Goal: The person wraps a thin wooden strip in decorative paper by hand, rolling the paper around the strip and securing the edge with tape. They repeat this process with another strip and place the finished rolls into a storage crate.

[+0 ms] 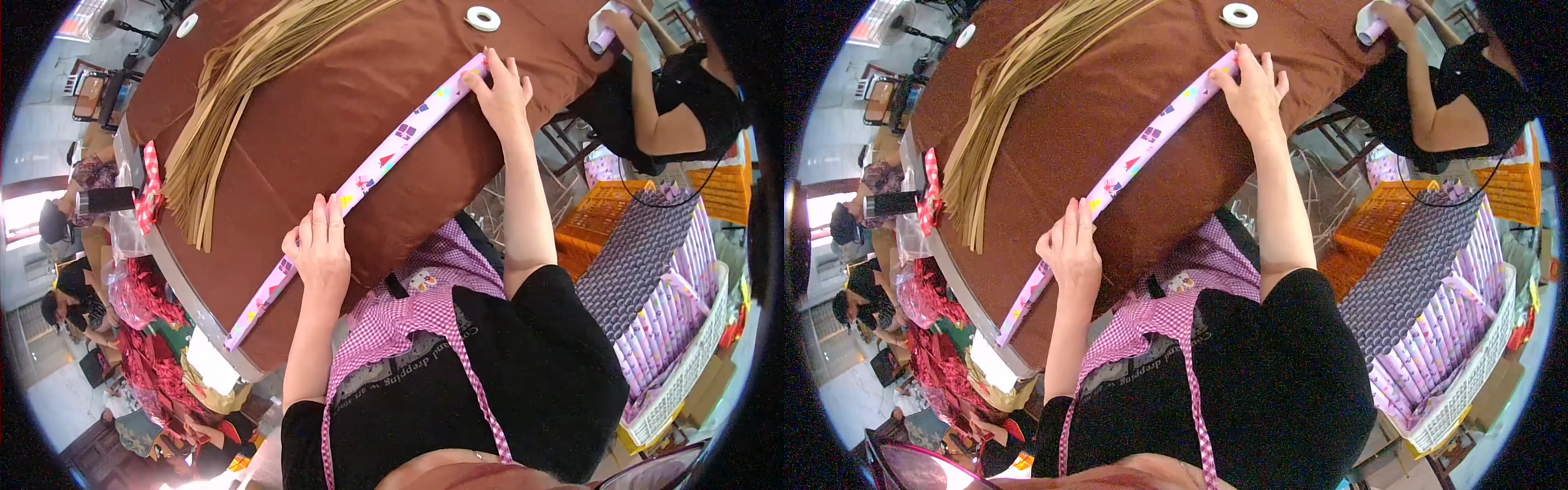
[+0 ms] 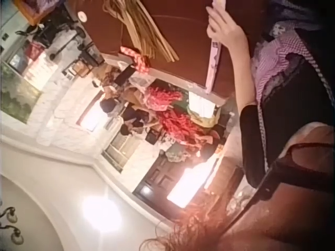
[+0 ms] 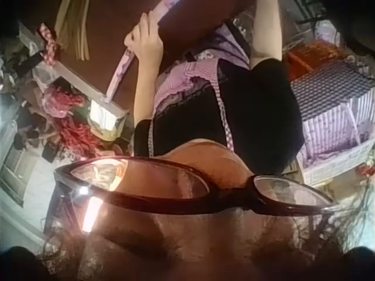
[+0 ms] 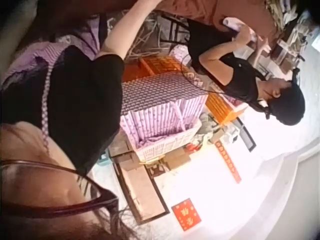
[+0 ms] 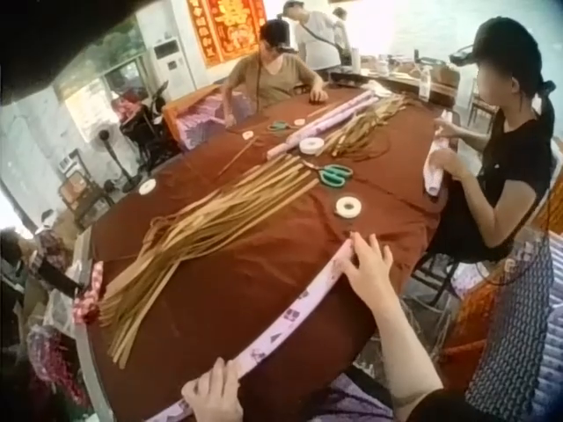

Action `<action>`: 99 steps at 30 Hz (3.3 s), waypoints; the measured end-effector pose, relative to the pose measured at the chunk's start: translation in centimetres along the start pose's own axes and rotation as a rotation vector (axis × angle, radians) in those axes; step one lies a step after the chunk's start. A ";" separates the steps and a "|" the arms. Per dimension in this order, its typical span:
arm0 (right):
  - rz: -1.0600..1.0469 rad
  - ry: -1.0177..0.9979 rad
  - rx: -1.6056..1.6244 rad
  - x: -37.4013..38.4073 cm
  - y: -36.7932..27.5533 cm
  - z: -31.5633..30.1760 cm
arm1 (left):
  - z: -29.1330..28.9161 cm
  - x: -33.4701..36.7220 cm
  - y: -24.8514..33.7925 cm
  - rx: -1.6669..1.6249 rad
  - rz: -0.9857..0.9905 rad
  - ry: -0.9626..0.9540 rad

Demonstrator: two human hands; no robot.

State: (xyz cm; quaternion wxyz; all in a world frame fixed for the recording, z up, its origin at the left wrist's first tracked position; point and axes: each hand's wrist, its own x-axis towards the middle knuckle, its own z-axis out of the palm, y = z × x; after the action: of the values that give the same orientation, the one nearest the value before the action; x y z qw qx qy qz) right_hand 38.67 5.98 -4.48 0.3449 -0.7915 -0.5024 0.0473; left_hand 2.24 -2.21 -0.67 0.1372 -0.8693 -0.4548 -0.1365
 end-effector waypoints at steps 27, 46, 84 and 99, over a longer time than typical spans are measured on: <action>-0.036 0.090 0.006 0.3 1.7 0.6 | -0.1 0.1 -0.1 0.011 -0.012 0.026; -0.284 0.125 -0.008 -0.9 -0.6 -0.7 | -0.5 0.3 -0.6 -0.037 -0.051 -0.047; -1.248 -0.381 -0.074 -5.8 -10.4 -0.8 | -3.6 -6.0 1.6 -0.366 -0.543 0.277; -1.312 -0.408 -0.049 -10.6 -11.1 -1.3 | -3.3 -10.6 0.5 -1.104 -1.324 0.604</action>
State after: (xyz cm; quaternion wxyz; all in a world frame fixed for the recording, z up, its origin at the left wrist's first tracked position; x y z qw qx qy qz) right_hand 25.56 -0.56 0.29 0.1827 -0.3062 -0.9336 -0.0344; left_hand -3.52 -11.72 -1.49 -0.2911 -0.3004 -0.6754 -0.6073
